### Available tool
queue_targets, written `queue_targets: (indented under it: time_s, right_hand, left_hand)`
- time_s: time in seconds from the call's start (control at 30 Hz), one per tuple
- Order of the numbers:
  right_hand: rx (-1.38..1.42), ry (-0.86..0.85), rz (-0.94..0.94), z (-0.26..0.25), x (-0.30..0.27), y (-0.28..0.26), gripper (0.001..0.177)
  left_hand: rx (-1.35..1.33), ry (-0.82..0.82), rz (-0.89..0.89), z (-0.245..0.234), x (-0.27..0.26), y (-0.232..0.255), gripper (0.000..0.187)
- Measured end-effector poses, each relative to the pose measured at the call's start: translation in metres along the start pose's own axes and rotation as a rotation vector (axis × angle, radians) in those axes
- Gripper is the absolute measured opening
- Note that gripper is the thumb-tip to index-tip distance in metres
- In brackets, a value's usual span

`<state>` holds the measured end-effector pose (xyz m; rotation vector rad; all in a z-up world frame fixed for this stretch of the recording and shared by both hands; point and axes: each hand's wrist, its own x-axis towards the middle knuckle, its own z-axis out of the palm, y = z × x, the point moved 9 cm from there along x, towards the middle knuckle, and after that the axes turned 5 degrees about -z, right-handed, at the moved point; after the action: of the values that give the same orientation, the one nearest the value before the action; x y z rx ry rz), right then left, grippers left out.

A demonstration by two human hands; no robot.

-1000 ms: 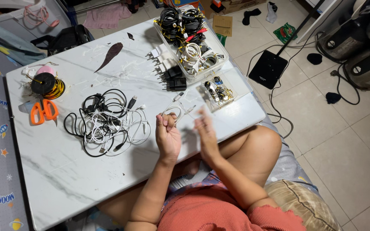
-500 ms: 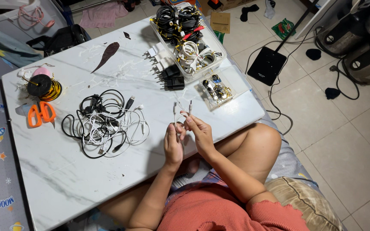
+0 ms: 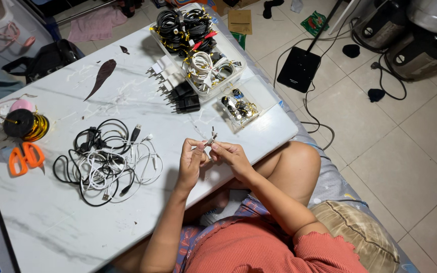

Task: The person organizes various electronic cables and power adapters on a table by hand, winding the cables into coils and placing them into a plastic container.

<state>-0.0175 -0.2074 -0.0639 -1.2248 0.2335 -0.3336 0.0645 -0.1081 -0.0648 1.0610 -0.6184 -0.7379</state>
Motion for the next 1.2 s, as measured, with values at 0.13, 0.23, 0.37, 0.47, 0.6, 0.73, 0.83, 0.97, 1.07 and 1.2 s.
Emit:
queue_targets:
  time_s: [0.13, 0.23, 0.37, 0.47, 0.6, 0.73, 0.83, 0.97, 1.07, 1.2]
  right_hand:
    - [-0.252, -0.067, -0.152, -0.003, 0.006, -0.017, 0.034]
    - [-0.688, -0.155, -0.340, -0.003, 0.007, -0.033, 0.028]
    - [-0.470, -0.179, -0.094, -0.011, 0.017, -0.016, 0.021]
    - [-0.354, -0.193, -0.066, -0.012, 0.020, -0.013, 0.021]
    - [-0.371, -0.078, -0.108, -0.012, 0.023, -0.016, 0.025]
    - [-0.382, -0.048, -0.197, -0.007, 0.025, -0.021, 0.023]
    - [-0.386, -0.064, -0.214, -0.007, 0.027, -0.019, 0.018]
    - [-0.332, 0.056, -0.189, -0.014, 0.035, -0.016, 0.021]
    - [-0.319, 0.106, -0.155, -0.018, 0.039, -0.014, 0.022]
    - [-0.247, 0.011, 0.003, -0.022, 0.044, 0.001, 0.030]
  left_hand:
    - [-0.041, -0.138, -0.038, 0.005, 0.013, 0.006, 0.020]
    - [0.028, -0.157, -0.286, 0.003, 0.014, 0.000, 0.045]
    - [-0.059, -0.189, -0.326, 0.013, 0.013, -0.001, 0.036]
    - [-0.186, -0.143, -0.336, 0.013, 0.013, -0.007, 0.026]
    - [-0.243, -0.062, -0.320, 0.005, 0.018, -0.013, 0.021]
    - [-0.180, -0.020, -0.263, -0.002, 0.019, -0.015, 0.019]
    - [-0.058, -0.009, -0.180, -0.002, 0.023, -0.011, 0.017]
    - [-0.084, -0.043, -0.142, 0.008, 0.027, -0.001, 0.016]
    - [0.059, -0.006, -0.118, 0.005, 0.031, 0.014, 0.022]
    - [0.169, 0.079, -0.078, -0.003, 0.028, 0.027, 0.023]
